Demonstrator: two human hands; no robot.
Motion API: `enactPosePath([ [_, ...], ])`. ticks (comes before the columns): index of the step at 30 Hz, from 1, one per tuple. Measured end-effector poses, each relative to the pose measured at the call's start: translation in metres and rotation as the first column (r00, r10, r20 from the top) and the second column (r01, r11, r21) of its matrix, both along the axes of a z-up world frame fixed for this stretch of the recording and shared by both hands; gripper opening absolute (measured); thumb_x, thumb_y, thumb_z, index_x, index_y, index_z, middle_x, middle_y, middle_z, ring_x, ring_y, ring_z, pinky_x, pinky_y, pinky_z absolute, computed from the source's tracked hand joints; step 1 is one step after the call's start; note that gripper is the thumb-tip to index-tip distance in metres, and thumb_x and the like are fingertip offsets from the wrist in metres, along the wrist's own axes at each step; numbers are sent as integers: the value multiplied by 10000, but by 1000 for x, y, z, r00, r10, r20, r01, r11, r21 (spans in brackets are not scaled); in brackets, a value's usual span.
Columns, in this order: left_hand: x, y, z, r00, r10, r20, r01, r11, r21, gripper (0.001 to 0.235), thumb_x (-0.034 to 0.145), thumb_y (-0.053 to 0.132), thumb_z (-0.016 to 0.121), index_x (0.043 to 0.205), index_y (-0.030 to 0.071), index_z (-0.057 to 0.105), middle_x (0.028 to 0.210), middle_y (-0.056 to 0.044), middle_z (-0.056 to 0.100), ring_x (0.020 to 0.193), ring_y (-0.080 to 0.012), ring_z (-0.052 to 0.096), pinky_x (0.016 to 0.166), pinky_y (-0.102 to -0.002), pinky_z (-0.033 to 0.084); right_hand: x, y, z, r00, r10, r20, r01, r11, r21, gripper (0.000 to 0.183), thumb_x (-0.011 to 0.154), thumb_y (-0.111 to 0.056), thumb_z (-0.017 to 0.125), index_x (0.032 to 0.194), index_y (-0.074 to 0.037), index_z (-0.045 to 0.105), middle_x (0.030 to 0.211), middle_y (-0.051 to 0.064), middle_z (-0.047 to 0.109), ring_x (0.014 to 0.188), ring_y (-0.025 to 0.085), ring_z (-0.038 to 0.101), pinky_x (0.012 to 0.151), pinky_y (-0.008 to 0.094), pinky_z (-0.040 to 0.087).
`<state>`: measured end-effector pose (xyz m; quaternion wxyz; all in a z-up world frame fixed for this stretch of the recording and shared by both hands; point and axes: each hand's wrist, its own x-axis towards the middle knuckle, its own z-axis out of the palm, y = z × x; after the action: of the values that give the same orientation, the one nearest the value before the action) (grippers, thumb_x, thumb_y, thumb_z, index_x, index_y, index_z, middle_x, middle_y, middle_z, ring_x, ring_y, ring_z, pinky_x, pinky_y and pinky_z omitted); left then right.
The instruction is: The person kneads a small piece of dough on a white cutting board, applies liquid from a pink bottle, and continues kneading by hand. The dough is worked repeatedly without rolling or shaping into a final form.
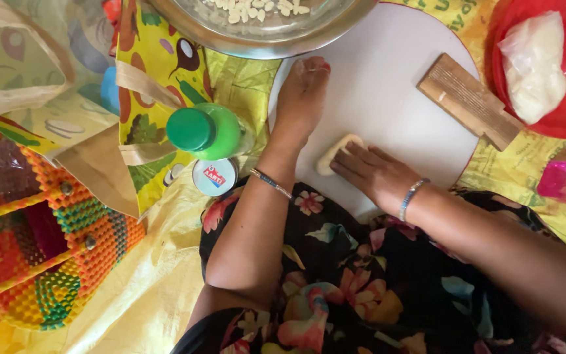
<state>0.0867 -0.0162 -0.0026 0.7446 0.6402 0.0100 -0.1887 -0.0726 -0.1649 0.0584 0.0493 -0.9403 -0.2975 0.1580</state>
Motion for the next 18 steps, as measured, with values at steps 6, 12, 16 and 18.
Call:
enactPosePath([
  [6,0,6,-3,1000,-20,14,19,998,56,214,959,189,574,1077,21,634,974,-28,682,852,-106,607,764,-260,496,25,33,-24,967,-158,-201,105,962,-251,605,935,-127,464,1533,-117,376,1615,99,319,1499,327,275,1191,471,291],
  [12,2,8,-26,994,-98,54,93,993,79,236,1021,197,545,1036,-17,643,905,-62,608,841,-156,560,771,-302,481,68,43,-15,821,-270,-503,57,916,-397,738,946,-81,461,1616,-266,212,1720,-24,80,1576,244,129,1236,479,236],
  [16,-4,11,-40,996,-38,82,22,983,182,257,970,216,559,1064,5,672,908,-67,702,866,-167,660,821,-295,527,78,48,-8,807,-286,-517,58,909,-412,824,914,-35,513,1629,-282,187,1727,-29,54,1577,254,115,1234,487,250],
  [18,-14,18,-41,998,-24,51,12,974,227,279,967,240,563,1082,6,665,921,-66,722,873,-173,673,817,-298,527,78,49,-9,802,-303,-515,81,909,-409,883,886,5,538,1634,-291,175,1730,-49,40,1577,247,106,1239,489,247],
])
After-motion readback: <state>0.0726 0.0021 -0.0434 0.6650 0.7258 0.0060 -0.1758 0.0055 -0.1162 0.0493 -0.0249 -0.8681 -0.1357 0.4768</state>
